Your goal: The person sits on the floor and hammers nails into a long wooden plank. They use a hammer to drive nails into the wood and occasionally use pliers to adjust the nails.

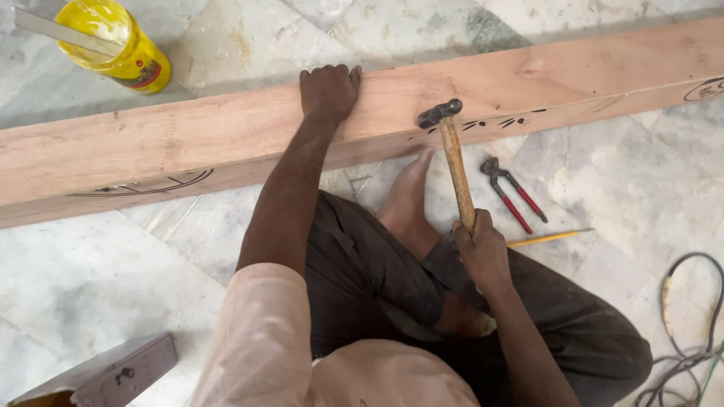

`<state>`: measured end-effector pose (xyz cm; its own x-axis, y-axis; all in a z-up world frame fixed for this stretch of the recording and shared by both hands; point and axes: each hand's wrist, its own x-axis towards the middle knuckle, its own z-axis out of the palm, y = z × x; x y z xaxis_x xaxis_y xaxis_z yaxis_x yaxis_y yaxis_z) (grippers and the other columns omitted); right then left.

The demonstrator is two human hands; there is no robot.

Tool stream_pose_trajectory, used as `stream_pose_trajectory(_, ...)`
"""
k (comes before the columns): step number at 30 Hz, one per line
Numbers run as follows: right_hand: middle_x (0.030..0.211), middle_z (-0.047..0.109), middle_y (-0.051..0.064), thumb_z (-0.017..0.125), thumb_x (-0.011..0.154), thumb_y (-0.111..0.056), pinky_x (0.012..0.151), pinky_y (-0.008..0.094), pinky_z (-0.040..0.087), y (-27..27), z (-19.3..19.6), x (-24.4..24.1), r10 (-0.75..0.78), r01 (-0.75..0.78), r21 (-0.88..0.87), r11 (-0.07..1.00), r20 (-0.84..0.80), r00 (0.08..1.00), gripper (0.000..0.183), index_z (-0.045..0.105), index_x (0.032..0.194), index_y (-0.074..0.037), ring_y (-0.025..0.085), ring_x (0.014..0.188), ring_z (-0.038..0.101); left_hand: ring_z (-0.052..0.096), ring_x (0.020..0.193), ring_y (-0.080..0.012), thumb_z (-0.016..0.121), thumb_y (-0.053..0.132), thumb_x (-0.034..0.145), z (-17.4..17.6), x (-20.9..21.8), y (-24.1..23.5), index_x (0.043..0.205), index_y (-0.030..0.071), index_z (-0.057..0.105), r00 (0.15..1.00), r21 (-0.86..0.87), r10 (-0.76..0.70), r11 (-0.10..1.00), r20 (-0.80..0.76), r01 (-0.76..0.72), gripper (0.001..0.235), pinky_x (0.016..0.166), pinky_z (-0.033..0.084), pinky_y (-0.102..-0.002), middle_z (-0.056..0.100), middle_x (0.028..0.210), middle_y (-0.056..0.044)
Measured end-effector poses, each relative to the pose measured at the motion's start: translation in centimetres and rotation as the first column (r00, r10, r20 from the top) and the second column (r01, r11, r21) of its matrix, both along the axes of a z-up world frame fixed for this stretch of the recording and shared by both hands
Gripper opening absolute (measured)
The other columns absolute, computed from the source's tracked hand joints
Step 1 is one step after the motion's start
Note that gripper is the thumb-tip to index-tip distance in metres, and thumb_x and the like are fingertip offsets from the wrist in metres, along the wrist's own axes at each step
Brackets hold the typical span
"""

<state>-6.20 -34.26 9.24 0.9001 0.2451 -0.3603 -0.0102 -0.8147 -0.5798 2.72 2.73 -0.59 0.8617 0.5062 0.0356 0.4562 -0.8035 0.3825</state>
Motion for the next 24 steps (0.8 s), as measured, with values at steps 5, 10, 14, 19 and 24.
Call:
stream_pose_trajectory(5, 0.061, 0.063, 0.016, 0.062, 0.098, -0.024, 0.050, 0.042, 0.049, 2.7, 0.0, 2.4, -0.034, 0.033, 0.027, 0.999, 0.010, 0.999, 0.026, 0.054, 0.105, 0.000, 0.026, 0.050, 0.063, 0.069, 0.096, -0.0333, 0.041, 0.052, 0.104, -1.8, 2.9, 2.7, 0.096, 0.009, 0.077, 0.989, -0.171, -0.030, 0.985, -0.144, 0.005, 0.057, 0.096, 0.044, -0.053, 0.075, 0.095, -0.015)
stream_pose_trajectory(10, 0.063, 0.064, 0.014, 0.062, 0.097, -0.024, 0.049, 0.040, 0.048, 4.1, -1.6, 4.1, -0.040, 0.037, 0.087, 0.996, 0.035, 0.999, 0.026, 0.056, 0.107, -0.001, 0.023, 0.049, 0.063, 0.065, 0.107, -0.0375, 0.041, 0.055, 0.104, -4.5, 5.0, 4.7, 0.102, 0.006, 0.078, 0.977, -0.184, -0.081, 0.982, -0.195, 0.045, 0.061, 0.095, 0.047, -0.054, 0.071, 0.109, -0.019)
stream_pose_trajectory(14, 0.061, 0.063, 0.013, 0.062, 0.097, -0.024, 0.046, 0.037, 0.047, 5.2, -2.1, 4.5, -0.058, 0.059, 0.108, 0.992, -0.010, 0.998, 0.026, 0.056, 0.107, 0.000, 0.021, 0.046, 0.061, 0.055, 0.118, -0.0372, 0.041, 0.056, 0.103, -5.8, 5.7, 5.4, 0.103, 0.003, 0.078, 0.971, -0.095, -0.104, 0.992, -0.214, 0.085, 0.064, 0.096, 0.048, -0.054, 0.064, 0.122, -0.020)
stream_pose_trajectory(19, 0.062, 0.061, 0.011, 0.061, 0.097, -0.022, 0.043, 0.035, 0.046, 5.7, -2.3, 4.8, -0.120, 0.131, 0.146, 0.981, -0.082, 0.989, 0.026, 0.055, 0.109, 0.000, 0.017, 0.045, 0.057, 0.050, 0.122, -0.0371, 0.041, 0.056, 0.103, -6.9, 6.3, 6.0, 0.105, 0.003, 0.078, 0.967, -0.115, -0.112, 0.989, -0.227, 0.088, 0.064, 0.099, 0.047, -0.056, 0.062, 0.124, -0.020)
stream_pose_trajectory(24, 0.067, 0.060, 0.007, 0.060, 0.097, -0.017, 0.043, 0.032, 0.044, 4.3, -3.9, 4.5, -0.193, 0.226, 0.275, 0.934, -0.142, 0.971, 0.021, 0.056, 0.109, 0.000, 0.013, 0.048, 0.054, 0.049, 0.123, -0.0401, 0.043, 0.056, 0.106, -8.4, 6.3, 6.7, 0.105, 0.003, 0.078, 0.957, -0.169, -0.152, 0.979, -0.246, 0.112, 0.064, 0.101, 0.048, -0.055, 0.066, 0.119, -0.021)
